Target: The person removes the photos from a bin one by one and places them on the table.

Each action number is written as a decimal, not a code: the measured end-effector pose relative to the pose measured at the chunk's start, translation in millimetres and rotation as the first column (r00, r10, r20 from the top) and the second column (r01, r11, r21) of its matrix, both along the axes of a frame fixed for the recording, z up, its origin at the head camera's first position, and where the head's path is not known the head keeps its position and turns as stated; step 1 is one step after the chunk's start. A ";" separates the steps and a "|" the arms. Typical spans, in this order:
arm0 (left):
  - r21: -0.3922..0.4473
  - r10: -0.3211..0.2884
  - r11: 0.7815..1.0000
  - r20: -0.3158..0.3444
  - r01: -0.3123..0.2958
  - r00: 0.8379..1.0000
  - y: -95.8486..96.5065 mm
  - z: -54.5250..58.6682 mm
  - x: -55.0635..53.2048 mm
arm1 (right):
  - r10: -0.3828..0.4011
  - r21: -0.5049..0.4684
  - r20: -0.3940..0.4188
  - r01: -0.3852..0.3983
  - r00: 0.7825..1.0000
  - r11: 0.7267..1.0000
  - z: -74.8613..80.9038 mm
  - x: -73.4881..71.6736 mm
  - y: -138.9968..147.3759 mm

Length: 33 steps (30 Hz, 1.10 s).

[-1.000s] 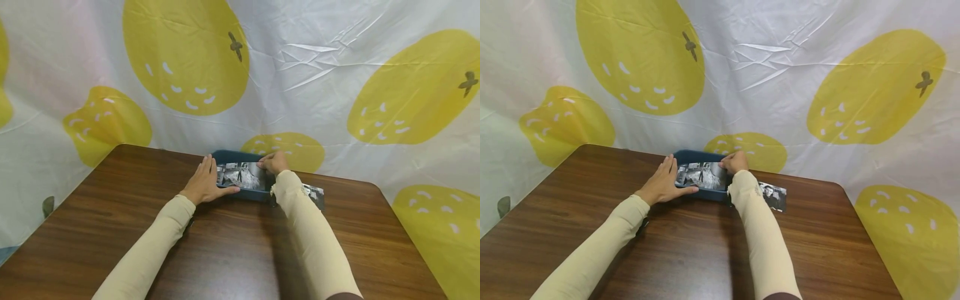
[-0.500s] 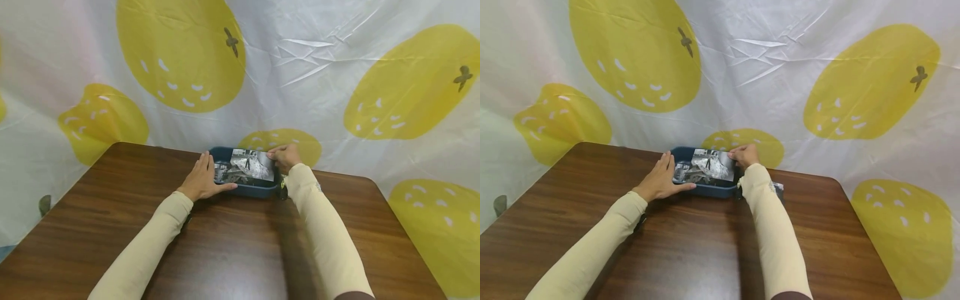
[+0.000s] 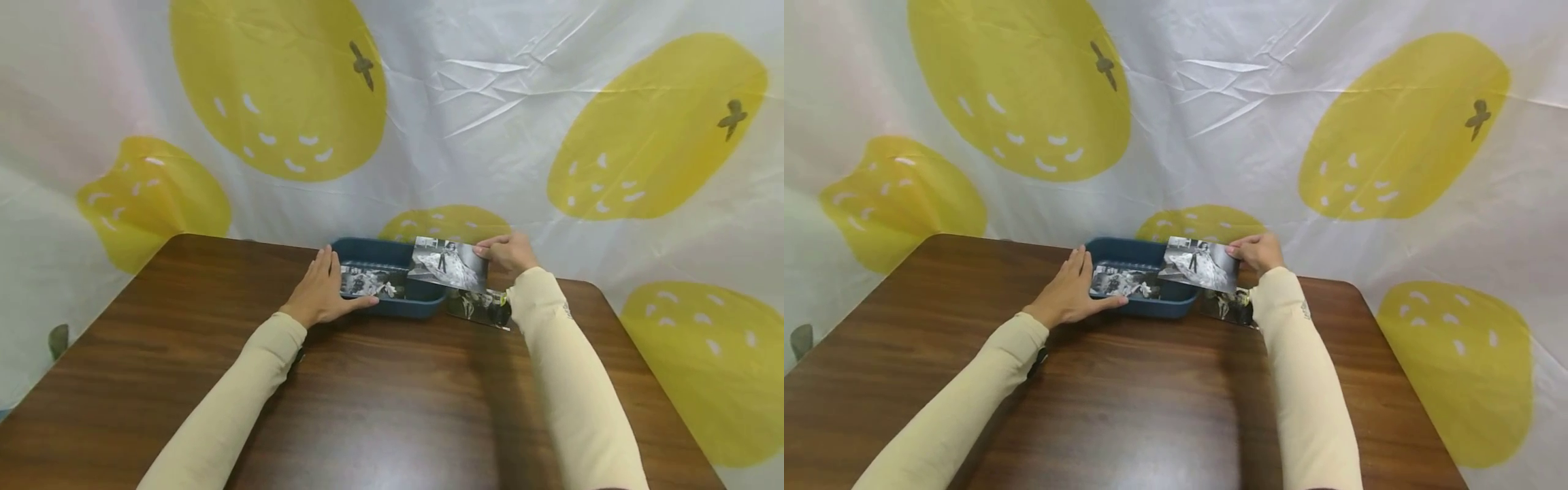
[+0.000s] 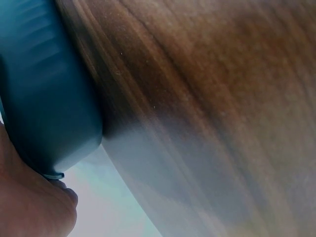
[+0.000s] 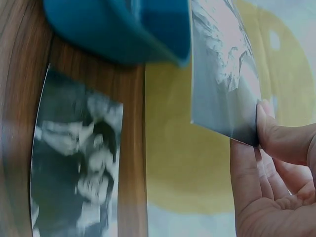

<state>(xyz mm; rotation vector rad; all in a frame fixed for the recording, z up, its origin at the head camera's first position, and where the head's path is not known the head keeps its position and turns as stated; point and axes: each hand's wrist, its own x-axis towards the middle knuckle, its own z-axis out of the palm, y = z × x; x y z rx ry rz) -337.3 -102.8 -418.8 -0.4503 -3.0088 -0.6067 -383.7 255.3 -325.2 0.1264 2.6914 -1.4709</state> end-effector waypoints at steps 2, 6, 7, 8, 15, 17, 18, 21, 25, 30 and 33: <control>-0.001 0.000 1.000 0.009 0.000 1.000 0.2 1.6 0.8 | -0.001 -0.006 0.018 0.001 1.000 1.000 -0.3 3.2 12.3; 0.002 0.003 1.000 0.014 -0.003 1.000 1.4 4.6 2.8 | -0.027 -0.019 0.039 0.027 0.999 0.999 -3.6 12.6 37.2; 0.006 0.004 1.000 0.013 -0.004 1.000 1.8 5.2 3.0 | -0.033 -0.032 0.046 0.034 0.998 0.999 -4.9 14.4 43.8; 0.009 0.006 1.000 0.010 -0.006 1.000 2.1 5.7 3.1 | -0.037 -0.039 0.049 0.039 0.998 0.998 -5.8 16.7 50.2; 0.012 0.008 1.000 0.014 -0.009 1.000 2.0 3.2 4.7 | -0.066 -0.076 0.090 0.073 0.994 0.994 -13.7 31.8 88.2; 0.011 0.009 1.000 0.014 -0.009 1.000 2.1 2.3 4.6 | -0.067 -0.054 0.097 0.072 0.993 0.996 -16.5 36.4 98.2; 0.010 0.007 1.000 0.010 -0.007 1.000 2.5 2.1 4.4 | -0.066 -0.047 0.093 0.070 0.993 0.996 -18.0 38.5 103.1; 0.007 0.002 1.000 0.006 -0.002 1.000 3.2 2.1 3.6 | -0.045 -0.015 0.086 0.047 0.995 0.999 -21.2 44.8 115.9; 0.008 0.000 1.000 0.005 0.000 1.000 3.4 1.6 3.4 | -0.018 0.001 0.088 0.018 0.996 1.000 -25.4 52.4 128.9; 0.021 0.004 1.000 0.015 -0.004 1.000 2.9 1.6 4.5 | 0.006 0.056 0.098 -0.012 0.995 0.998 -36.1 62.9 141.0; 0.027 0.004 1.000 0.019 -0.005 1.000 3.2 2.3 5.1 | 0.013 0.052 0.128 -0.020 0.992 0.998 -44.2 69.6 146.1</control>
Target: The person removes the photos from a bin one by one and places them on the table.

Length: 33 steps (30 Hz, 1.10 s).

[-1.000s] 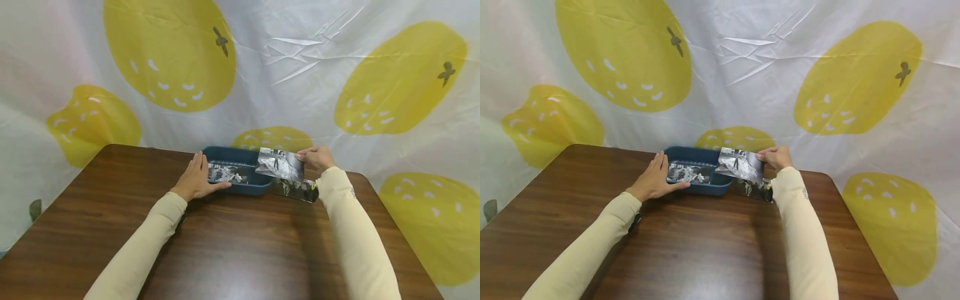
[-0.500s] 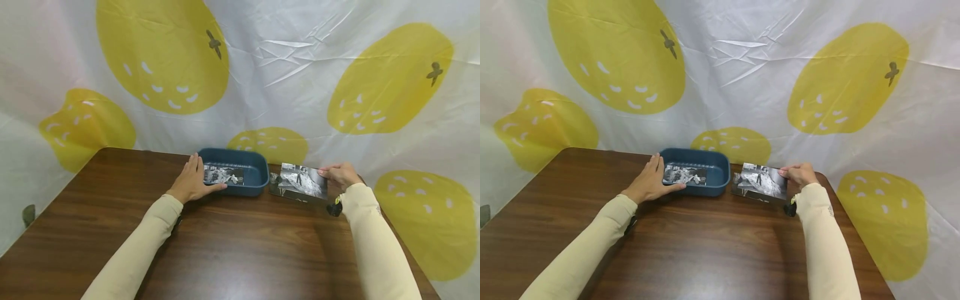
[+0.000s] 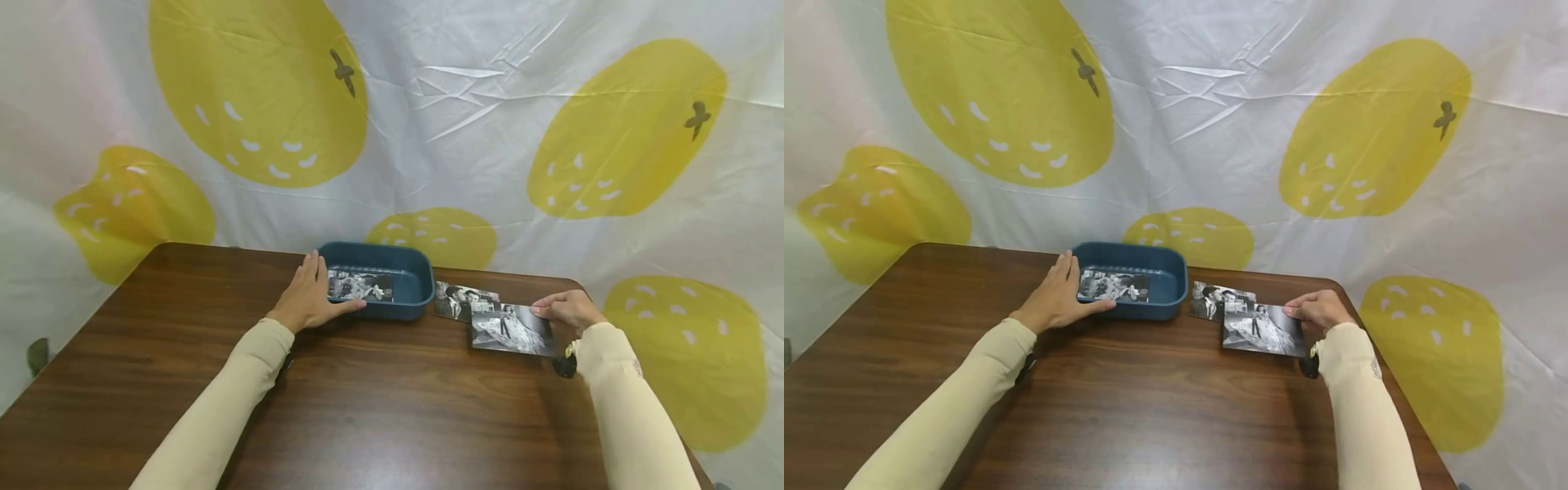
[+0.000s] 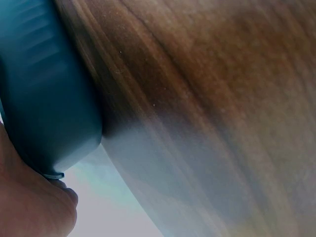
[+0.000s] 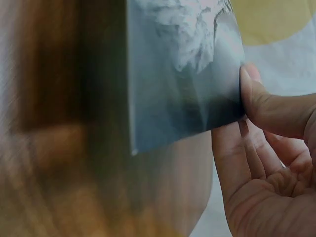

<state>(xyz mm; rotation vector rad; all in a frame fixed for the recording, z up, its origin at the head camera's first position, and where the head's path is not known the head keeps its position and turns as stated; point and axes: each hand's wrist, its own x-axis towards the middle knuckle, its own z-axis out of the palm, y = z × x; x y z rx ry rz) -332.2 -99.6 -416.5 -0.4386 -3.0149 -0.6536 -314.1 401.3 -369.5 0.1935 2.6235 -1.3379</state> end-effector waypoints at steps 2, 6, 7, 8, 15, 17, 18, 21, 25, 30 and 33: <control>0.004 0.002 1.000 0.004 -0.002 1.000 -0.3 0.3 0.7 | 0.013 0.015 0.017 -0.013 1.000 1.000 -6.4 3.7 2.9; 0.001 0.005 1.000 0.003 -0.005 1.000 -0.1 0.0 0.6 | 0.028 0.064 0.043 -0.030 0.999 0.997 -14.9 10.6 7.9; 0.001 0.005 1.000 0.004 -0.005 1.000 0.0 -0.2 0.4 | 0.033 0.081 0.045 -0.037 0.998 0.996 -16.6 11.9 9.1; 0.000 0.004 1.000 0.005 -0.004 1.000 0.1 -0.4 0.3 | 0.037 0.092 0.048 -0.041 0.998 0.995 -17.8 13.2 10.1; 0.003 -0.007 1.000 -0.009 0.007 1.000 -0.1 0.4 -0.4 | 0.037 0.103 0.064 -0.043 0.997 0.994 -25.7 17.7 13.0; 0.004 -0.006 1.000 -0.009 0.006 1.000 -0.1 0.4 -0.9 | 0.038 0.111 0.061 -0.044 0.997 0.993 -26.0 19.6 12.1; 0.003 -0.005 1.000 -0.007 0.005 1.000 0.0 0.2 -1.2 | 0.041 0.117 0.058 -0.048 0.997 0.992 -25.9 20.6 11.9; 0.003 -0.004 1.000 0.003 0.004 1.000 -0.5 -1.0 -0.9 | 0.022 0.124 0.049 -0.028 0.999 0.992 -25.8 23.1 10.3; 0.002 -0.003 1.000 0.015 0.003 1.000 -0.7 -2.5 -0.6 | -0.012 0.130 0.040 0.006 0.999 0.991 -27.7 25.3 10.7; 0.007 -0.001 1.000 0.017 0.000 1.000 -0.5 -0.7 -1.2 | -0.031 0.144 0.020 0.027 0.999 0.989 -30.0 24.9 13.4; 0.001 0.000 1.000 0.008 0.000 1.000 -1.1 -0.2 -1.9 | -0.031 0.143 0.016 0.029 0.999 0.989 -30.9 23.1 15.0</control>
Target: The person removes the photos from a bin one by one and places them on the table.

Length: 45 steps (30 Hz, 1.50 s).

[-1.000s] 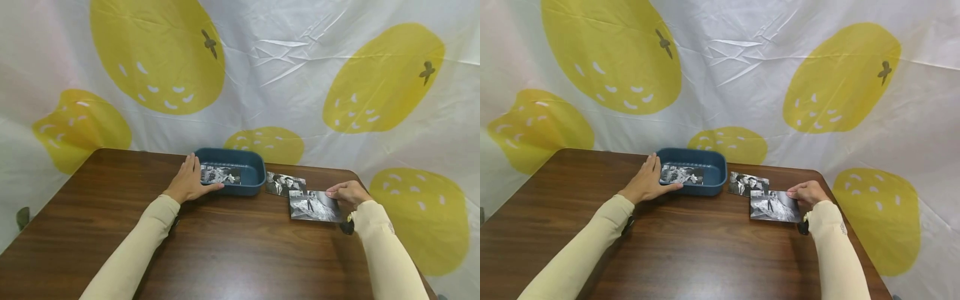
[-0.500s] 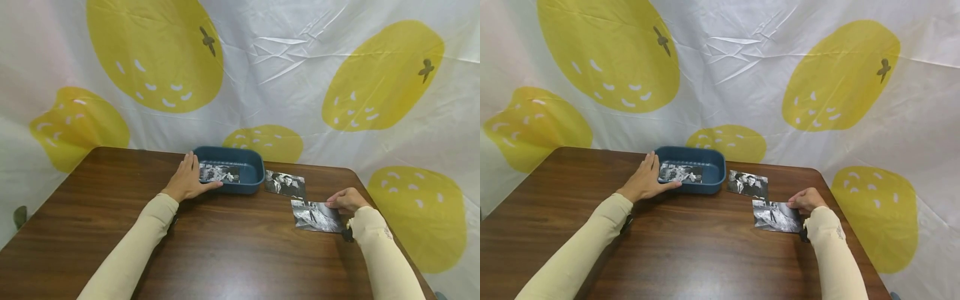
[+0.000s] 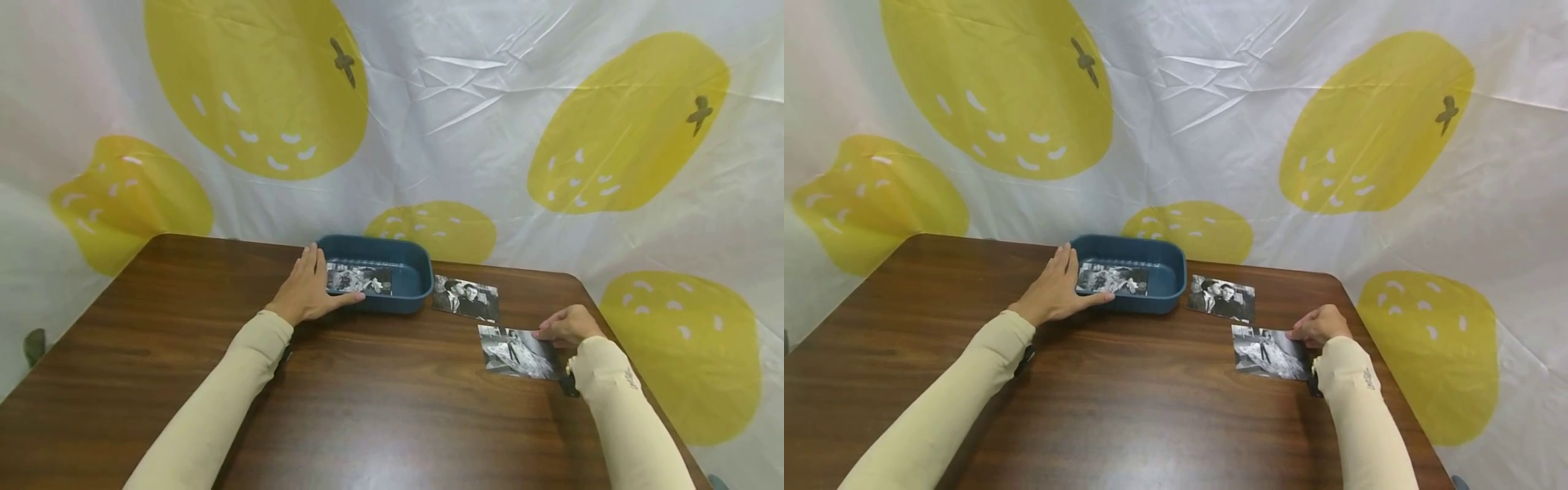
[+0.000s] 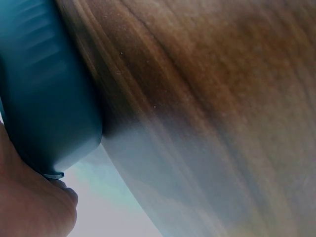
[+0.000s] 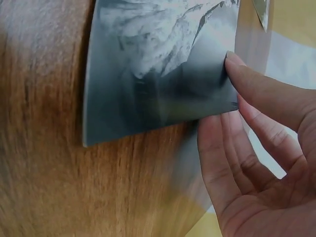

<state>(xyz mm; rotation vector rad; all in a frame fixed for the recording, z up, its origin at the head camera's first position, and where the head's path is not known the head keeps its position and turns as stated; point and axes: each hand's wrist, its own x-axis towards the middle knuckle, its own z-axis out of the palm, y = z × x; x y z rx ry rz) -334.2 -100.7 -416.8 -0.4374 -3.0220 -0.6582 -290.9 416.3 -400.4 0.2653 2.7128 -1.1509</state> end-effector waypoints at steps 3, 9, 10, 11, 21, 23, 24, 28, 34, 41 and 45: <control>-0.004 0.003 1.000 -0.005 -0.003 1.000 0.2 -0.2 -0.4 | 0.000 -0.001 0.001 0.000 1.000 1.000 -1.0 -1.7 1.5; -0.004 0.005 1.000 -0.006 -0.005 1.000 0.8 -2.6 -0.7 | -0.017 0.001 0.000 0.017 1.000 1.000 2.8 -1.5 1.0; -0.004 0.006 1.000 -0.007 -0.006 1.000 0.8 -2.7 -0.5 | -0.015 -0.003 -0.004 0.015 1.000 1.000 4.1 -1.7 0.2; -0.003 0.006 1.000 -0.009 -0.006 1.000 0.8 -2.6 -0.5 | -0.014 -0.004 -0.013 0.014 1.000 1.000 5.6 -2.0 -1.0; 0.003 0.011 1.000 -0.002 -0.011 1.000 1.4 -4.3 1.0 | 0.042 -0.023 -0.051 -0.043 0.998 0.999 22.1 -12.3 -36.6; 0.002 0.010 1.000 -0.001 -0.010 1.000 2.3 -3.8 1.2 | 0.058 -0.024 -0.038 -0.059 0.998 0.998 26.8 -13.8 -48.2; 0.001 0.010 1.000 -0.001 -0.010 1.000 2.7 -3.6 1.3 | 0.069 -0.026 -0.033 -0.070 0.997 0.997 29.2 -14.7 -54.2; -0.004 0.013 1.000 -0.002 -0.013 1.000 2.5 -2.7 1.9 | 0.124 -0.045 -0.017 -0.124 0.992 0.991 39.3 -19.3 -79.9; -0.008 0.017 1.000 0.000 -0.017 1.000 1.7 -2.4 3.2 | 0.241 -0.083 -0.022 -0.242 0.970 0.967 52.6 -28.0 -117.6; 0.000 0.009 1.000 -0.006 -0.009 1.000 3.4 -2.5 4.3 | 0.290 -0.185 -0.016 -0.288 0.957 0.940 66.3 -38.5 -160.4; -0.004 0.014 1.000 -0.009 -0.014 1.000 4.2 -2.7 4.6 | 0.285 -0.247 -0.008 -0.278 0.959 0.928 71.7 -44.4 -183.6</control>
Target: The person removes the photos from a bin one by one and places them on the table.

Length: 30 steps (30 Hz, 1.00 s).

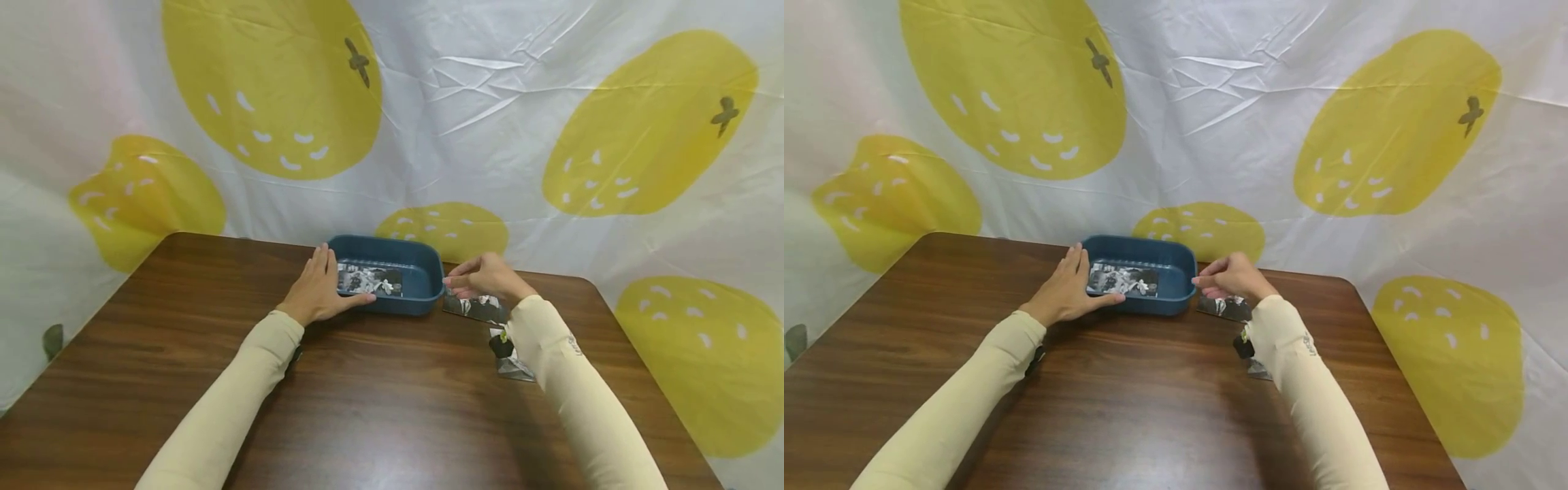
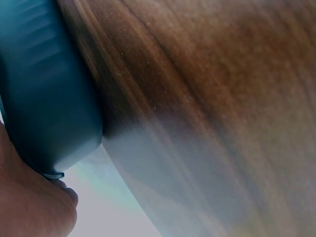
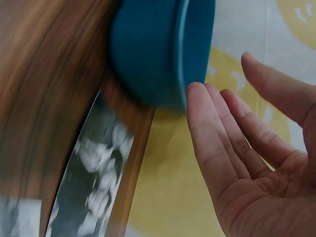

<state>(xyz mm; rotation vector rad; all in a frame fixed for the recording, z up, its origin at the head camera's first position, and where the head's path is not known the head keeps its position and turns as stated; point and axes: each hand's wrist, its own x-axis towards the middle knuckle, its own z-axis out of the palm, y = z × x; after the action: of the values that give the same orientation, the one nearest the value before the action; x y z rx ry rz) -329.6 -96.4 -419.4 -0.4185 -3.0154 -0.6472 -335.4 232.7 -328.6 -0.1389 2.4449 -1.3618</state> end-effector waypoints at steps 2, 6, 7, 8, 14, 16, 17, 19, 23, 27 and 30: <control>0.002 0.001 1.000 0.004 -0.001 1.000 0.8 0.0 0.2 | -0.002 -0.027 0.010 0.002 1.000 1.000 0.4 -3.6 -11.0; 0.007 0.002 1.000 0.015 -0.002 1.000 2.8 -0.1 0.6 | 0.004 -0.073 0.018 -0.002 1.000 0.997 -3.2 -12.5 -31.1; 0.002 0.005 1.000 0.019 -0.005 1.000 3.4 -0.2 0.6 | 0.002 -0.090 0.026 0.000 1.000 0.996 -4.9 -15.1 -36.0; 0.000 0.007 1.000 0.020 -0.007 1.000 3.7 -0.3 0.6 | -0.003 -0.105 0.036 0.007 0.999 0.994 -6.9 -17.7 -41.0; 0.008 0.010 1.000 0.008 -0.010 1.000 3.5 -0.9 0.9 | -0.053 -0.161 0.097 0.068 0.994 0.985 -23.1 -32.6 -68.1; 0.002 0.011 1.000 0.009 -0.011 1.000 3.1 -1.6 1.8 | -0.068 -0.154 0.100 0.083 0.993 0.985 -29.5 -36.1 -74.1; -0.001 0.009 1.000 0.010 -0.009 1.000 2.8 -2.0 2.3 | -0.080 -0.147 0.101 0.094 0.992 0.985 -32.4 -37.5 -76.4; -0.002 0.006 1.000 0.009 -0.005 1.000 2.4 -2.7 3.2 | -0.105 -0.129 0.101 0.118 0.989 0.985 -37.2 -40.1 -79.5; 0.005 0.001 1.000 -0.009 -0.001 1.000 2.0 -2.5 4.0 | -0.158 -0.091 0.094 0.166 0.983 0.982 -42.3 -44.0 -82.5; 0.000 0.007 1.000 -0.026 -0.007 1.000 1.7 -1.1 3.2 | -0.176 -0.086 0.087 0.184 0.980 0.979 -45.3 -48.5 -86.2; 0.000 0.008 1.000 -0.027 -0.008 1.000 1.2 -0.2 2.4 | -0.191 -0.086 0.087 0.199 0.978 0.976 -49.3 -53.5 -89.6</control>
<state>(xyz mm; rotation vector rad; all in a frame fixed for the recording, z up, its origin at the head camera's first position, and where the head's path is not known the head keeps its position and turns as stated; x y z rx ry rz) -327.2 -95.3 -419.7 -0.4113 -2.9896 -0.6355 -388.9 143.1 -377.9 0.1336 2.3815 -1.5348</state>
